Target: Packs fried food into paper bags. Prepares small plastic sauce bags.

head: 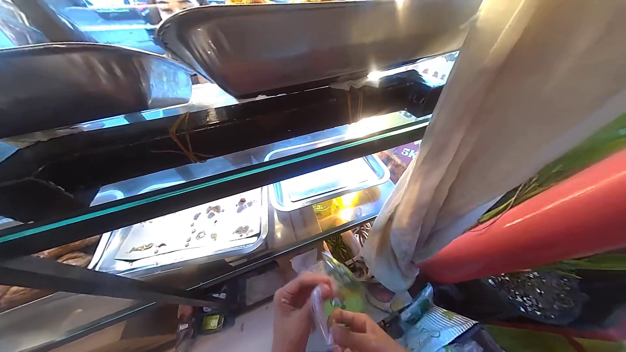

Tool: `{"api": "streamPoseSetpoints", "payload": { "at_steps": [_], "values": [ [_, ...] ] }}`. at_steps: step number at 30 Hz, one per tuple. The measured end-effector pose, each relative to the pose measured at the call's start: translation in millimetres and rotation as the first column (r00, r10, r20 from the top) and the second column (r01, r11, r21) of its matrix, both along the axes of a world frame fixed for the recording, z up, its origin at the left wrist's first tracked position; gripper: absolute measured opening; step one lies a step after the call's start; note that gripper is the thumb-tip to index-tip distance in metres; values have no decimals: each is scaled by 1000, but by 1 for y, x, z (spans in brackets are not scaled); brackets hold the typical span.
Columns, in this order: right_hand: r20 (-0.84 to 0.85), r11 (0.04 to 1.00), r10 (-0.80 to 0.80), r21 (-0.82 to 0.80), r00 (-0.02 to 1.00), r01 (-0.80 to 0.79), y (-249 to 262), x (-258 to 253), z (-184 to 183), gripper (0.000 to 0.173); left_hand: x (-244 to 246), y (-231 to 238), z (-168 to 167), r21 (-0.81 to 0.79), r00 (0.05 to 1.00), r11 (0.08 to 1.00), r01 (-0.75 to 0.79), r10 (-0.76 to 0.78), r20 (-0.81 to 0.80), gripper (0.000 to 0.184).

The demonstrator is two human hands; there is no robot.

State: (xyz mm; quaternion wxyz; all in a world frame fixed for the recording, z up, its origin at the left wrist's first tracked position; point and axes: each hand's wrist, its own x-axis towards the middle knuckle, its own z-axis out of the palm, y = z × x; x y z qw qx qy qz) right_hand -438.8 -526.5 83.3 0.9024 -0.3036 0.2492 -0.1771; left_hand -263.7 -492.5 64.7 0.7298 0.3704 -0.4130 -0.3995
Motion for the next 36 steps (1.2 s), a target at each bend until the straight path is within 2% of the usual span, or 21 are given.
{"api": "streamPoseSetpoints", "payload": {
  "at_steps": [1, 2, 3, 5, 6, 7, 8, 9, 11, 13, 15, 17, 21, 23, 25, 28, 31, 33, 34, 36],
  "values": [
    [14, 1000, 17, 24, 1000, -17, -8, -3, -16, 12, 1, 3, 1, -27, 987, 988, 152, -151, 64, 18],
    [52, 994, 59, -94, 997, -54, -25, -7, -34, 14, 1, 4, 3, -43, 946, 959, 281, -269, 182, 17],
    [26, 959, 96, -269, 995, -85, -47, -10, -41, 14, 1, 6, 7, 1, 884, 947, 321, -300, 358, 13],
    [-93, 832, 111, -536, 989, -144, -80, -17, -27, 16, 0, 11, 15, 133, 682, 979, 156, -204, 702, 4],
    [-150, 771, 74, -619, 986, -152, -86, -19, -14, 17, -1, 12, 19, 156, 584, 987, 32, -145, 799, 6],
    [-196, 719, 16, -679, 980, -147, -84, -19, 1, 16, 0, 12, 21, 152, 544, 986, -67, -92, 834, 8],
    [-219, 677, -63, -726, 974, -120, -79, -18, 15, 14, 1, 11, 23, 123, 560, 982, -146, -21, 828, 9],
    [-209, 647, -142, -759, 968, -69, -71, -16, 25, 12, 1, 10, 24, 85, 620, 975, -204, 62, 782, 9],
    [-83, 594, -263, -799, 961, 94, -56, -10, 32, 9, -4, 7, 21, 41, 779, 967, -251, 177, 602, 11],
    [71, 490, -338, -838, 938, 240, -44, 0, 23, 12, -11, 7, 19, 70, 838, 953, -294, 222, 499, 18],
    [137, 395, -410, -865, 902, 311, -31, 10, 10, 27, -23, 6, 23, 149, 864, 917, -370, 281, 419, 16],
    [139, 285, -482, -909, 865, 304, -21, 16, 2, 39, -31, 4, 19, 224, 887, 879, -421, 347, 304, 15],
    [163, -46, -561, -985, 812, 166, -25, 19, -15, 21, -45, 8, 14, 366, 918, 846, -387, 392, 62, 20],
    [175, -153, -568, -983, 804, 106, -31, 20, -22, 17, -50, 10, 18, 454, 910, 826, -335, 408, -71, 21],
    [214, -219, -560, -970, 800, 106, -31, 24, -29, 15, -52, 11, 23, 525, 879, 806, -274, 432, -203, 23],
    [257, -258, -581, -958, 772, 125, -31, 32, -46, 9, -54, 13, 19, 559, 841, 790, -249, 463, -279, 24],
    [214, -191, -593, -974, 777, 122, -30, 41, -52, 8, -49, 17, 9, 516, 877, 799, -309, 449, -169, 23],
    [176, -72, -560, -984, 809, 165, -26, 45, -45, 10, -40, 21, 1, 379, 904, 828, -414, 422, 68, 20],
    [156, 6, -539, -982, 828, 189, -23, 46, -41, 11, -36, 23, -5, 285, 873, 828, -483, 429, 232, 17],
    [134, 132, -527, -963, 839, 237, -20, 49, -37, 15, -30, 24, -15, 57, 693, 790, -610, 497, 523, 11]
  ]
}}
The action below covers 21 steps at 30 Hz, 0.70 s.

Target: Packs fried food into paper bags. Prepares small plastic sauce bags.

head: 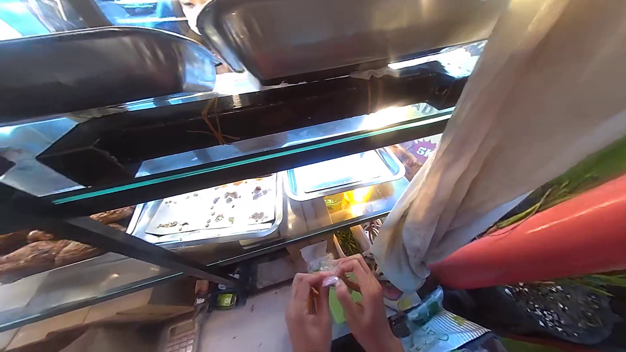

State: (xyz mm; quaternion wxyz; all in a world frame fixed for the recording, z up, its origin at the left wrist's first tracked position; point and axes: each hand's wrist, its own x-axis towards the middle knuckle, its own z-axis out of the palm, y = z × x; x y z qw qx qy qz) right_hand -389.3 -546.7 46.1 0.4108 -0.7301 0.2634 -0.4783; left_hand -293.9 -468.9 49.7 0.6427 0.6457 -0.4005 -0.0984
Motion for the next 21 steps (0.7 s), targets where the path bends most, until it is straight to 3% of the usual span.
{"api": "streamPoseSetpoints", "payload": {
  "at_steps": [2, 4, 7, 9, 10, 11, 12, 13, 15, 17, 19, 21],
  "values": [
    [41, 995, 10, 104, 999, -14, 3, 5, -2, 19, 7, 1, -6, -29, 979, 998, -49, 54, 196, 9],
    [91, 970, 34, 237, 995, -55, 10, 11, -2, 17, 16, 5, -10, -34, 983, 999, -26, 32, 181, 9],
    [152, 885, 146, 422, 978, -198, 21, 24, 3, 14, 33, 24, -11, -56, 975, 980, 189, -195, -105, 14],
    [169, 800, 254, 516, 952, -305, 33, 34, 8, 12, 49, 43, -14, -213, 803, 903, 373, -429, -414, 19],
    [161, 760, 301, 555, 940, -338, 41, 40, 11, 11, 57, 53, -15, -289, 689, 867, 406, -498, -527, 22],
    [147, 724, 339, 591, 929, -357, 50, 47, 12, 11, 67, 65, -16, -304, 640, 859, 411, -510, -575, 24],
    [127, 704, 364, 611, 923, -362, 59, 54, 10, 11, 78, 76, -16, -251, 686, 876, 412, -480, -546, 26],
    [103, 701, 380, 616, 919, -359, 69, 62, 6, 10, 89, 88, -15, -140, 801, 914, 382, -402, -443, 27],
    [40, 727, 401, 594, 915, -344, 89, 83, 0, 9, 108, 113, -14, 79, 980, 991, 111, -96, -174, 24],
    [-27, 755, 420, 565, 907, -333, 113, 111, -2, 9, 127, 139, -16, 97, 985, 983, -157, 163, -52, 19],
    [-45, 754, 449, 555, 892, -352, 137, 145, -3, 10, 148, 169, -16, 68, 970, 979, -190, 198, -140, 19],
    [-15, 729, 492, 553, 870, -403, 159, 178, -6, 12, 170, 201, -15, 31, 931, 998, -62, 69, -358, 20]
  ]
}}
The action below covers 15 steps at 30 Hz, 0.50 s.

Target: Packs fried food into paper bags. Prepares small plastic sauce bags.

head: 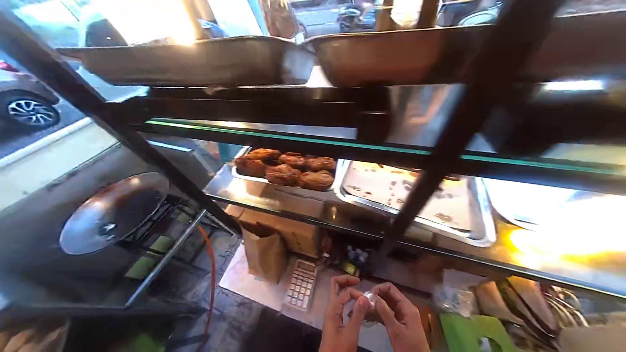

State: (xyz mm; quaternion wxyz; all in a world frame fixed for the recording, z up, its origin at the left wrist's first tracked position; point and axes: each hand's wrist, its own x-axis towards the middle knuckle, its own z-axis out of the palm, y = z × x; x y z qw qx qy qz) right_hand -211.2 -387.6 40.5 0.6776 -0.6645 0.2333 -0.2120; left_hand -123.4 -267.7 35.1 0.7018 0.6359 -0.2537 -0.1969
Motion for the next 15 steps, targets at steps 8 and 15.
{"api": "streamPoseSetpoints", "payload": {
  "at_steps": [8, 15],
  "values": [
    [-105, 951, 291, 142, 951, -275, 63, 114, -37, 16, 133, 114, -23, 324, 949, 940, -108, 0, 316, 51],
    [-58, 987, 19, 158, 998, -9, 93, 243, -12, 26, 286, 138, -45, 612, 820, 556, -563, 284, 497, 42]
  ]
}}
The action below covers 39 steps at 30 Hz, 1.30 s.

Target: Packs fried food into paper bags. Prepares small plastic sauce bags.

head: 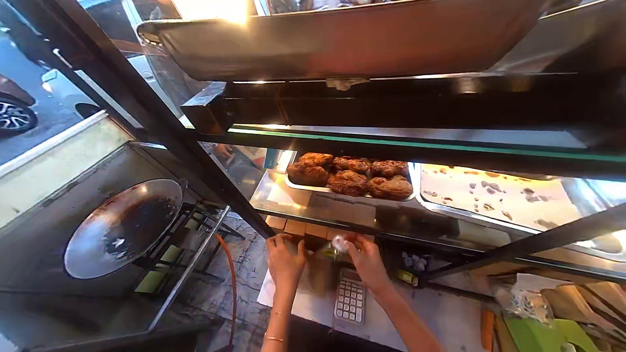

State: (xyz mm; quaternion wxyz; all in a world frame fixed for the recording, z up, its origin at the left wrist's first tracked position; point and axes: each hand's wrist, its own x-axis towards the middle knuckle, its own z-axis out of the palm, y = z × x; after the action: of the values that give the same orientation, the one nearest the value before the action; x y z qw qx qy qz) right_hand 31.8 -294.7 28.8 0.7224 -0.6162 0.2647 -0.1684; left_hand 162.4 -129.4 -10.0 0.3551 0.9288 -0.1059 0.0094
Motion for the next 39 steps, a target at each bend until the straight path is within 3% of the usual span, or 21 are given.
{"api": "streamPoseSetpoints", "payload": {
  "at_steps": [2, 4, 8, 10, 13, 16, 19, 22, 24, 25, 27, 29, 30, 34, 39],
  "values": [
    [-52, 999, -47, 3, 998, 48, 7, 22, 1, 29, 2, 4, -1, 52, 995, 998, 26, -21, -97, 45],
    [-66, 998, -27, -59, 997, 23, 14, 34, -1, 32, -7, 15, -1, 30, 995, 998, 53, -50, -83, 43],
    [-87, 920, 254, -287, 963, -268, 34, 46, -19, 34, -30, 51, -7, 5, 987, 987, 160, -159, -30, 23],
    [-132, 789, 421, -436, 897, -434, 46, 48, -24, 32, -36, 65, -5, 33, 981, 983, 181, -178, -75, 23],
    [-290, 479, 529, -674, 797, -563, 60, 38, -28, 30, -36, 83, -2, 92, 969, 975, 204, -188, -159, 35],
    [-378, 239, 370, -844, 849, -480, 66, 23, -34, 26, -31, 93, -3, 96, 934, 955, 280, -248, -258, 49],
    [-452, 125, 260, -860, 853, -494, 69, 21, -36, 20, -26, 92, -3, 79, 867, 914, 398, -347, -357, 64],
    [-700, 141, 380, -603, 605, -785, 64, 20, -19, 31, -20, 87, -1, 91, 840, 893, 442, -376, -390, 73],
    [-720, 91, 457, -546, 522, -833, 59, 10, -16, 44, -16, 86, -3, 65, 885, 923, 380, -342, -316, 62],
    [-696, 70, 473, -581, 540, -811, 57, 2, -20, 47, -15, 85, -6, 47, 914, 942, 333, -311, -261, 51],
    [-547, 105, 456, -750, 702, -653, 56, -15, -39, 35, -13, 83, -10, 45, 954, 965, 258, -248, -169, 31],
    [-322, 199, 352, -892, 879, -406, 54, -28, -62, 13, -15, 79, -8, 46, 964, 973, 224, -215, -154, 27],
    [-267, 252, 309, -902, 913, -349, 50, -35, -67, 9, -17, 75, -3, 40, 964, 975, 217, -208, -164, 28],
    [-206, 386, 202, -882, 957, -272, 29, -86, -50, 15, -53, 55, 33, -35, 946, 962, 270, -272, -175, 28],
    [-160, 408, -36, -904, 986, -132, -5, -173, -9, 14, -109, 6, 60, -207, 850, 878, 431, -472, -235, 31]
  ]
}}
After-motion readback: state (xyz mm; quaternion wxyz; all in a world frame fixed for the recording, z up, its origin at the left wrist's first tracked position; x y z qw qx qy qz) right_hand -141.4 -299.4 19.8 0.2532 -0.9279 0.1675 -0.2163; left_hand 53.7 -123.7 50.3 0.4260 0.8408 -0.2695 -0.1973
